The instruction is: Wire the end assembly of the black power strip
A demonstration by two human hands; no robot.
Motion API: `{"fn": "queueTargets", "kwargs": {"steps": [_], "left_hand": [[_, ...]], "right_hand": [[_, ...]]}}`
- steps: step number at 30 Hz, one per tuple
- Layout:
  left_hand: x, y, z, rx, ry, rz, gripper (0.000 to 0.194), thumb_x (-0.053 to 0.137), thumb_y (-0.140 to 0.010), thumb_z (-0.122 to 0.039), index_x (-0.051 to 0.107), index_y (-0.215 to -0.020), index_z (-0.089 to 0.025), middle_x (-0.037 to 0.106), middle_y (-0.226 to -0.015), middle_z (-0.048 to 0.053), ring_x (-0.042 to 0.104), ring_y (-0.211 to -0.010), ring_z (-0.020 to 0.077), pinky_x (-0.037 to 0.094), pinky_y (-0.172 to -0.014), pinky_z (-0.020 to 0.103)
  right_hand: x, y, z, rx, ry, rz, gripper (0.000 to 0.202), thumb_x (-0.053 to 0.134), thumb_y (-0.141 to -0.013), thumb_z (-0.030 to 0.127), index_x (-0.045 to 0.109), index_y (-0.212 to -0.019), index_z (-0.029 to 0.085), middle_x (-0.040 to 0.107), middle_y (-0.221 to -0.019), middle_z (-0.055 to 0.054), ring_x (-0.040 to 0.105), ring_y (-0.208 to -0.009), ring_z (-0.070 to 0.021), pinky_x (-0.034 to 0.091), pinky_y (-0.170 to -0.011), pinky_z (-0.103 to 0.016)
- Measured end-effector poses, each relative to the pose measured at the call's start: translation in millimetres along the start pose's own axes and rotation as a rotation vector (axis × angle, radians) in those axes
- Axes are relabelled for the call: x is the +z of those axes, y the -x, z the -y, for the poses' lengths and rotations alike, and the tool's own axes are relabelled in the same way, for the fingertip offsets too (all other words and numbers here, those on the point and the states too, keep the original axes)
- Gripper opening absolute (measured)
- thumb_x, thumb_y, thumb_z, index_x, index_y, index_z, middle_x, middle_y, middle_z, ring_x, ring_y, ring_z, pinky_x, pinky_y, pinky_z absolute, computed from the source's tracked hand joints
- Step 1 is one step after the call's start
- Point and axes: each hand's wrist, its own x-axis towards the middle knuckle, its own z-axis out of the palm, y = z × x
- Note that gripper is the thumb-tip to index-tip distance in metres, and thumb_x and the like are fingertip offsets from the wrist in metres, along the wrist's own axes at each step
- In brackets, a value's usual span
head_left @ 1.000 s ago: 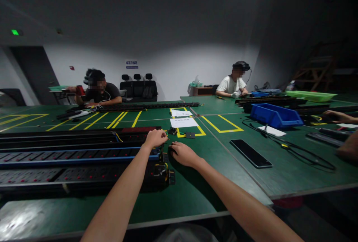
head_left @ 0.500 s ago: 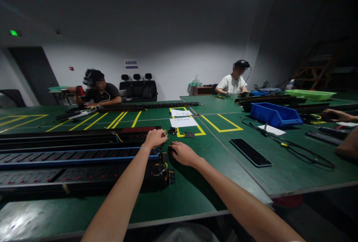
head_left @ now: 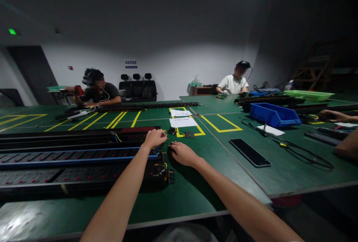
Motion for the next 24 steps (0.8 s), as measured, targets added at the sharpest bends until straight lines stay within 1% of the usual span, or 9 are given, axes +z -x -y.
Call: {"fn": "queueTargets", "kwargs": {"steps": [7,13,24], "left_hand": [[2.0,-1.3,0.8,0.007,0.001,-0.005,0.024,0.057,-0.082,-0.04,0.076,-0.088,-0.027,0.077,-0.092,0.002,0.069,-0.092,0.0225,0.048,-0.084,0.031],[4.2,-2.2,2.3,0.013,0.001,-0.01,0.024,0.057,-0.082,-0.041,0.076,-0.088,-0.028,0.077,-0.092,0.002,0.07,-0.092,0.0223,0.049,-0.083,0.031],[0.9,-1.1,0.8,0.005,-0.003,0.001,0.025,0.056,-0.082,-0.042,0.076,-0.088,-0.028,0.077,-0.092,0.002,0.069,-0.093,0.0222,0.048,-0.084,0.03]], "right_hand": [[-0.5,-0.2,0.8,0.016,-0.001,0.021,0.034,0.047,-0.095,0.022,0.069,-0.118,0.013,0.067,-0.125,-0.016,0.058,-0.121,-0.0246,0.039,-0.108,-0.034],[-0.7,0.1,1.1,0.012,0.011,0.012,0.033,0.048,-0.093,0.021,0.069,-0.117,0.012,0.068,-0.123,-0.015,0.059,-0.122,-0.0241,0.039,-0.109,-0.032],[-1.0,-0.1,0.8,0.022,-0.006,0.018,0.034,0.048,-0.094,0.022,0.068,-0.119,0.012,0.067,-0.126,-0.016,0.057,-0.125,-0.0242,0.037,-0.11,-0.033]]}}
